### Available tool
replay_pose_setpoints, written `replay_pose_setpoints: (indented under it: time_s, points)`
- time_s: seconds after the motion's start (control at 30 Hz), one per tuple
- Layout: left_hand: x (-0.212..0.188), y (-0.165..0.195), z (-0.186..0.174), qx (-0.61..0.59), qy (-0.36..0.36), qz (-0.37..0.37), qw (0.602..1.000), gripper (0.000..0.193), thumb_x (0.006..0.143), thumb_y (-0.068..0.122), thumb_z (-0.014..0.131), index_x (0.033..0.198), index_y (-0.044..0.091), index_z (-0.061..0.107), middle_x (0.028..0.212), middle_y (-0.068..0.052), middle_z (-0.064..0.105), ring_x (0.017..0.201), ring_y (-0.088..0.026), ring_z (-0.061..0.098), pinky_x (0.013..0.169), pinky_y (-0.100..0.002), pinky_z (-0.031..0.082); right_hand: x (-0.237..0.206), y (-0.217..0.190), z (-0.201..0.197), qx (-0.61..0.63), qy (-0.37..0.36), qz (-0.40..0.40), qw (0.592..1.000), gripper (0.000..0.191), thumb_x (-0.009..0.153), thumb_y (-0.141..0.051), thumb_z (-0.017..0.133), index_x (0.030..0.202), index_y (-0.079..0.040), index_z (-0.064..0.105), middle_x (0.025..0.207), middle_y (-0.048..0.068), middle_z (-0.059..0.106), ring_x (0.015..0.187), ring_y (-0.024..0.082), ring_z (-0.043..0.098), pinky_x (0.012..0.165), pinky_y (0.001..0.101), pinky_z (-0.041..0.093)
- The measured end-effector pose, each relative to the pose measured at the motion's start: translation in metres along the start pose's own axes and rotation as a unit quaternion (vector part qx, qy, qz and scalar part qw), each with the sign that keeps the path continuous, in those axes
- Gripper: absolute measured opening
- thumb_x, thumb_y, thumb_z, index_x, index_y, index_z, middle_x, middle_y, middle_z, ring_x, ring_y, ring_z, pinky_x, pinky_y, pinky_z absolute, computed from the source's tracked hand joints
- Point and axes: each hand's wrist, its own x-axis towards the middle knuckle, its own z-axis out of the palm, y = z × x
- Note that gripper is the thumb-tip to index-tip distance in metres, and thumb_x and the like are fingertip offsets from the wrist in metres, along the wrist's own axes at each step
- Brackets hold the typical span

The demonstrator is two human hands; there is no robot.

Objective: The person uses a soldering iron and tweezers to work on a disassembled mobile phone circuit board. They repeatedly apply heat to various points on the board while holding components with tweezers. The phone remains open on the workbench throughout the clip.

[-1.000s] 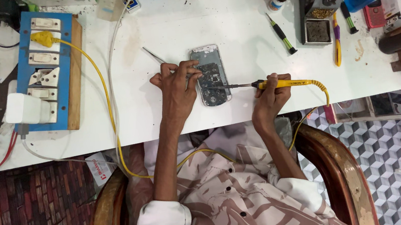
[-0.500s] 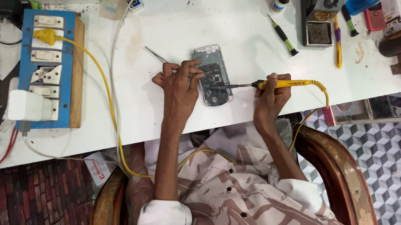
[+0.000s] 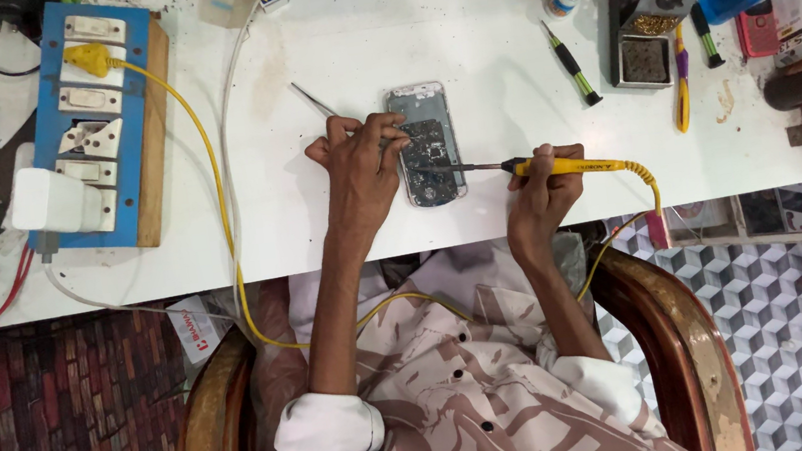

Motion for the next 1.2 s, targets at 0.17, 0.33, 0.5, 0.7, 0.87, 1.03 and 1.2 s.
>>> replay_pose_setpoints:
  time_s: [0.17,0.33,0.5,0.7,0.87,1.03,1.2]
  points:
    - [-0.001,0.0,0.0,0.001,0.004,0.004,1.0,0.024,0.093,0.011,0.074,0.117,0.012,0.071,0.097,0.007,0.078,0.106,-0.019,0.05,0.094,-0.043,0.023,-0.001,0.0,0.0,-0.045,0.038,-0.007,0.998,0.024,0.113,-0.021,0.051,0.097,-0.005,0.044,0.075,0.003,0.045,0.061,0.01,0.046,0.057,0.0261,0.044]
    - [-0.001,-0.002,0.001,0.001,0.0,0.002,1.0,0.023,0.094,0.011,0.073,0.116,0.012,0.071,0.097,0.007,0.078,0.106,-0.019,0.05,0.094,-0.043,0.023,-0.001,0.0,-0.001,-0.04,0.048,-0.005,0.998,0.025,0.113,-0.022,0.051,0.096,-0.006,0.044,0.075,0.002,0.046,0.06,0.01,0.046,0.056,0.0251,0.044]
    - [-0.002,-0.003,0.002,-0.007,0.004,0.012,1.0,0.025,0.093,0.01,0.073,0.117,0.012,0.07,0.099,0.007,0.078,0.107,-0.019,0.05,0.096,-0.043,0.023,0.002,0.002,-0.003,-0.013,0.04,0.02,0.999,0.027,0.113,-0.024,0.052,0.095,-0.006,0.044,0.07,0.003,0.047,0.055,0.01,0.045,0.053,0.0242,0.043]
    - [-0.003,-0.003,0.003,0.003,0.01,0.012,1.0,0.026,0.093,0.01,0.074,0.118,0.013,0.07,0.095,0.008,0.079,0.107,-0.02,0.05,0.094,-0.043,0.022,0.003,0.005,-0.004,0.019,0.017,0.019,0.999,0.024,0.113,-0.022,0.052,0.098,-0.005,0.045,0.072,0.003,0.048,0.055,0.01,0.047,0.054,0.0249,0.043]
    - [-0.004,-0.003,0.004,0.006,0.012,0.017,1.0,0.026,0.092,0.011,0.075,0.118,0.014,0.07,0.096,0.008,0.079,0.107,-0.02,0.05,0.094,-0.043,0.022,0.002,0.003,-0.002,-0.006,0.008,0.018,1.0,0.023,0.113,-0.021,0.052,0.098,-0.005,0.045,0.072,0.003,0.049,0.056,0.01,0.048,0.054,0.0245,0.045]
    - [-0.003,-0.004,0.005,0.007,0.022,0.02,1.0,0.026,0.093,0.014,0.075,0.118,0.015,0.069,0.097,0.008,0.078,0.108,-0.02,0.05,0.095,-0.043,0.023,0.002,-0.003,0.001,-0.029,0.016,0.011,0.999,0.024,0.113,-0.021,0.053,0.095,-0.005,0.046,0.072,0.002,0.048,0.056,0.008,0.045,0.054,0.0236,0.043]
    - [-0.003,-0.003,0.004,0.007,0.014,0.009,1.0,0.027,0.094,0.012,0.074,0.12,0.015,0.069,0.097,0.008,0.078,0.108,-0.02,0.05,0.094,-0.043,0.023,0.001,-0.007,0.005,-0.05,0.064,0.021,0.996,0.029,0.113,-0.019,0.054,0.089,-0.007,0.045,0.068,0.0,0.047,0.054,0.006,0.041,0.05,0.0219,0.037]
